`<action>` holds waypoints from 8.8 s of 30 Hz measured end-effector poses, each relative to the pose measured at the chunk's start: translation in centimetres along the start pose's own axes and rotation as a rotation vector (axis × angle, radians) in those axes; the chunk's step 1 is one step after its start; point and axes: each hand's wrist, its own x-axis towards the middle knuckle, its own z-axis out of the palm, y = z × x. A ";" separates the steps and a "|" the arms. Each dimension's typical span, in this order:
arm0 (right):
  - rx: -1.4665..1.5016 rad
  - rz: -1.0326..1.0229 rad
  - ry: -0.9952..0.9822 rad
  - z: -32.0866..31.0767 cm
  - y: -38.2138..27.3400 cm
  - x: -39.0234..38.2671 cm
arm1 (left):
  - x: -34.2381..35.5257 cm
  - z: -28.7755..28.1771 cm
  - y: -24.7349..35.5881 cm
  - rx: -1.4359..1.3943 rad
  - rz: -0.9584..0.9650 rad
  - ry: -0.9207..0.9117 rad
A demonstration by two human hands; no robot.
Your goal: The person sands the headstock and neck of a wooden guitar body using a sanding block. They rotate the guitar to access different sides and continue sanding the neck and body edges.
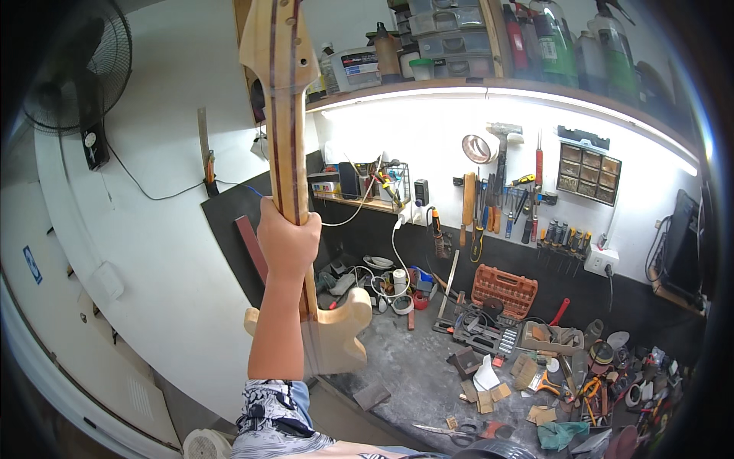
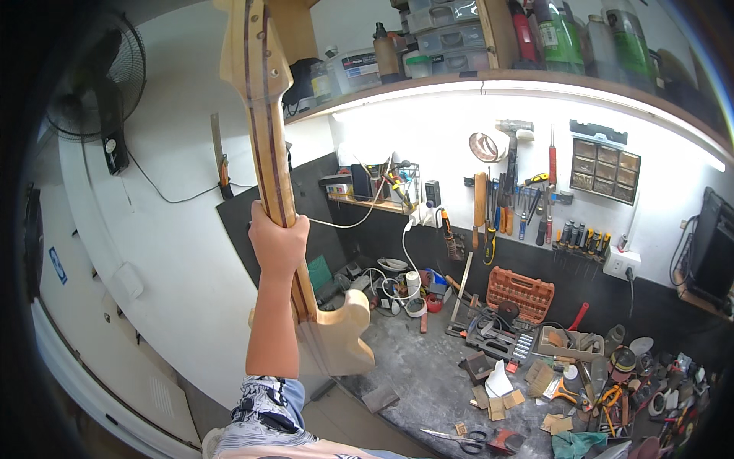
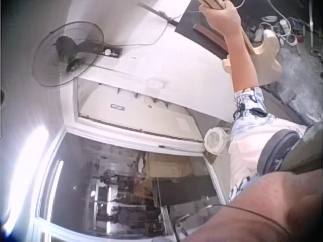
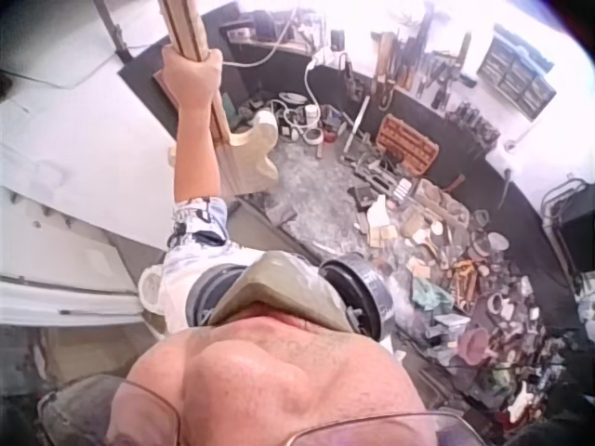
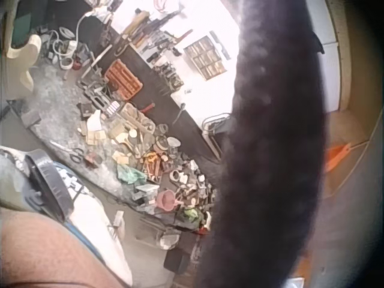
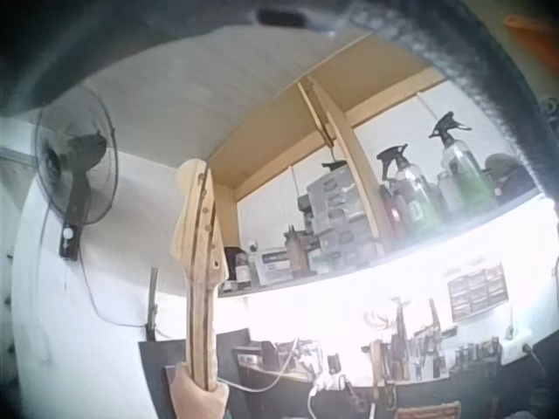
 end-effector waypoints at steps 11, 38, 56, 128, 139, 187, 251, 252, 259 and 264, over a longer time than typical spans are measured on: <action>0.252 -0.160 0.214 -9.3 7.7 -6.3 | -2.3 2.1 4.5 -0.319 0.220 -0.622; 0.547 -0.298 0.533 -15.9 19.8 -21.4 | -24.0 10.7 12.0 -0.363 0.646 -1.857; 0.593 -0.244 0.742 -18.3 22.0 -24.0 | -45.9 12.7 13.0 -0.022 0.942 -2.237; -1.314 -1.377 0.996 7.6 0.4 3.7 | -51.8 9.6 7.5 -0.086 0.808 -1.980; -1.287 -1.247 1.126 2.9 -4.3 3.2 | -51.7 9.4 6.6 -0.120 0.807 -1.954; -1.376 -1.249 0.817 5.4 -0.1 1.7 | -52.7 9.6 5.4 -0.245 0.809 -1.832; -1.311 -1.389 0.936 4.8 -0.6 3.2 | -52.1 9.6 6.6 -0.031 0.788 -1.928; -1.284 -1.391 0.922 4.8 -0.4 3.6 | -51.9 9.5 6.6 -0.021 0.785 -1.921; -1.265 -1.401 0.958 4.6 -0.6 4.0 | -52.5 9.6 6.6 -0.027 0.820 -1.915; -1.250 -1.353 1.052 2.7 -3.4 3.4 | -52.1 9.3 6.0 0.004 0.824 -1.921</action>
